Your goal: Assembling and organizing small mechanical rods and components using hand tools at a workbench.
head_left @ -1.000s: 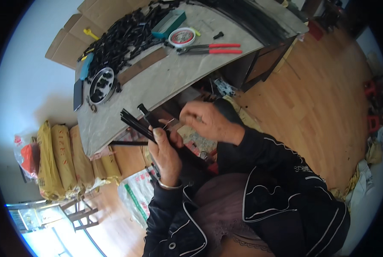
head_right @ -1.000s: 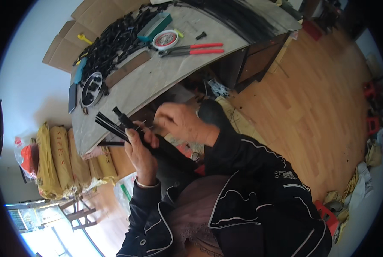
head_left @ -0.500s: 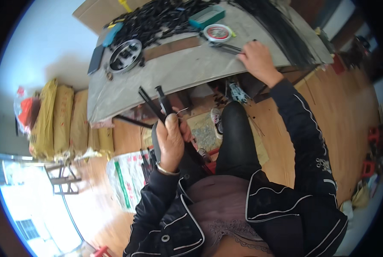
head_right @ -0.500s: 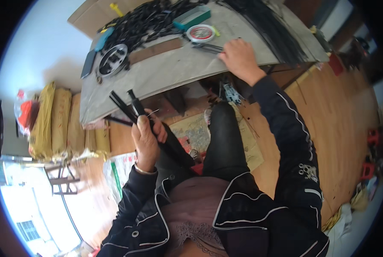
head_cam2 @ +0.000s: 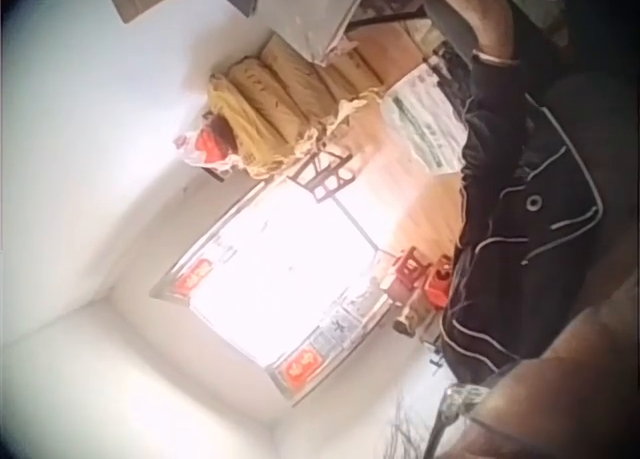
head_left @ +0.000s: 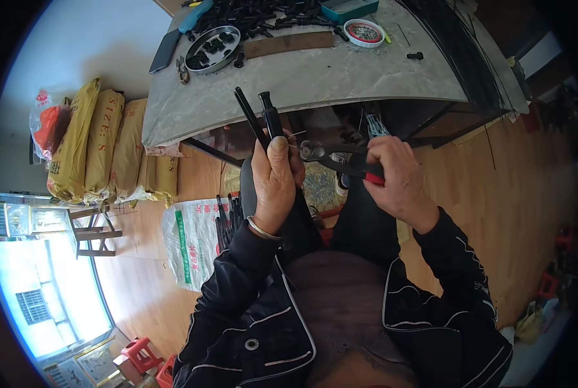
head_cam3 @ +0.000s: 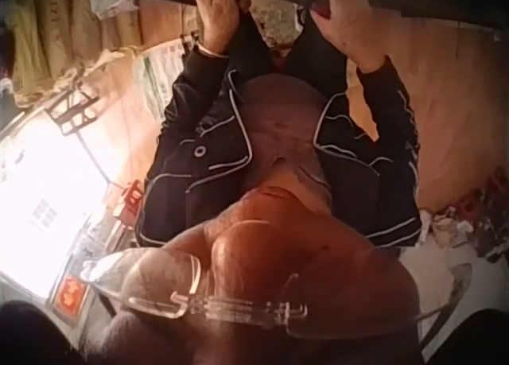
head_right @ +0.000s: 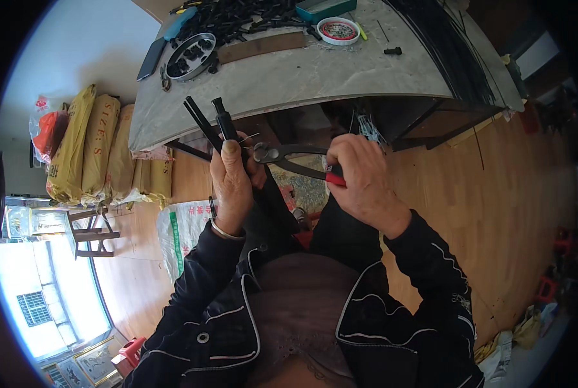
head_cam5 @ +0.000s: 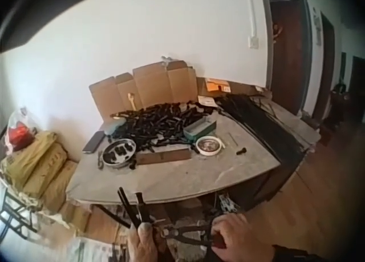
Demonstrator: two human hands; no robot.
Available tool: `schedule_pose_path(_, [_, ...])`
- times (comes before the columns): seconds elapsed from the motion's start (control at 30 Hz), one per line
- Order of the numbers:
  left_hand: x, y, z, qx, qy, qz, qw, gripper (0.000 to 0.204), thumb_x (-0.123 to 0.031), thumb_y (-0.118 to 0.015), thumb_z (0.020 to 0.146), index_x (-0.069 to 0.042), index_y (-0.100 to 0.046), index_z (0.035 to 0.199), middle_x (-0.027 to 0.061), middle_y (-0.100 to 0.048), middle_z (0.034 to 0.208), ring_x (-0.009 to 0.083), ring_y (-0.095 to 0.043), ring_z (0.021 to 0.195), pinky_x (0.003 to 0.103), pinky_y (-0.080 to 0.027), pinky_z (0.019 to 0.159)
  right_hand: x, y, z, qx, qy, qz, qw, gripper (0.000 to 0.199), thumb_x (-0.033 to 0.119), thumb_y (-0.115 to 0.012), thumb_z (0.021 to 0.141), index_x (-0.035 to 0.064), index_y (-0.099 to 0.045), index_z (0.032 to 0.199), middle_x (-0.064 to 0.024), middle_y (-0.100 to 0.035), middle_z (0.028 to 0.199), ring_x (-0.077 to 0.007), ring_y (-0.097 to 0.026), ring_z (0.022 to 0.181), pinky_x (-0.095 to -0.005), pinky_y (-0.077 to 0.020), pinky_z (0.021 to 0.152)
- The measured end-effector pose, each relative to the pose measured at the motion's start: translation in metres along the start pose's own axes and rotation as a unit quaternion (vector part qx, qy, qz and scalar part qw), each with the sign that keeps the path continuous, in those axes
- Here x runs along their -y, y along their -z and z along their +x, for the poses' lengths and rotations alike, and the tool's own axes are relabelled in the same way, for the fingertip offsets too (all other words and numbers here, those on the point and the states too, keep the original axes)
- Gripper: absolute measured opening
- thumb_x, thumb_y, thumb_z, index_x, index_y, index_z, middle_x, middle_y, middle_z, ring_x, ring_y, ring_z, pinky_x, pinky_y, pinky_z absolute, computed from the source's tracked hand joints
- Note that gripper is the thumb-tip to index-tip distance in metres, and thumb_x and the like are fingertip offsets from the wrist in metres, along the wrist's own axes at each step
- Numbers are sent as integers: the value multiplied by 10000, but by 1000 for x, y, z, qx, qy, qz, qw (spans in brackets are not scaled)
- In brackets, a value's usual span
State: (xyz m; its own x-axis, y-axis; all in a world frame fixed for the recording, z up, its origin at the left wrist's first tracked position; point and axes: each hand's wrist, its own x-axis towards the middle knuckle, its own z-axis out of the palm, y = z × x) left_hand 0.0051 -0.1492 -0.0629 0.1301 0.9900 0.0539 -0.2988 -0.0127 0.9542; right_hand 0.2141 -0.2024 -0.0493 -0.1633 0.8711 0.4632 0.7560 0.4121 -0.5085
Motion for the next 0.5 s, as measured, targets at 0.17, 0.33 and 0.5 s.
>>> schedule_pose_path(0.17, [-3, -2, -4, -16, -6, -2, 1000, 380, -428, -461, 994, -50, -474, 1024, -20, -405, 580, 56, -377, 435, 213, -308, 398, 2, 0, 9, -9, 41, -57, 997, 436, -29, -728, 585, 80, -485, 929, -104, -539, 1019, -291, -531, 942, -379, -374, 814])
schedule_pose_path(0.33, [-4, 1, -6, -18, -16, 16, 1000, 377, -422, -446, 1001, -49, -490, 1022, -18, -430, 576, 56, -385, 426, 212, -311, 400, 6, 6, 12, 3, 62, -75, 995, 460, -38, -729, 572, 83, -498, 951, -95, -531, 1025, -285, -531, 941, -385, -370, 816])
schedule_pose_path(0.5, [-9, -3, -8, -27, -21, 37, 999, 391, -432, -439, 1001, -46, -498, 1028, -14, -449, 569, 58, -400, 429, 210, -315, 407, 10, 11, 13, -6, 87, -79, 993, 479, -40, -740, 556, 89, -508, 955, -89, -526, 1031, -286, -531, 940, -395, -367, 817])
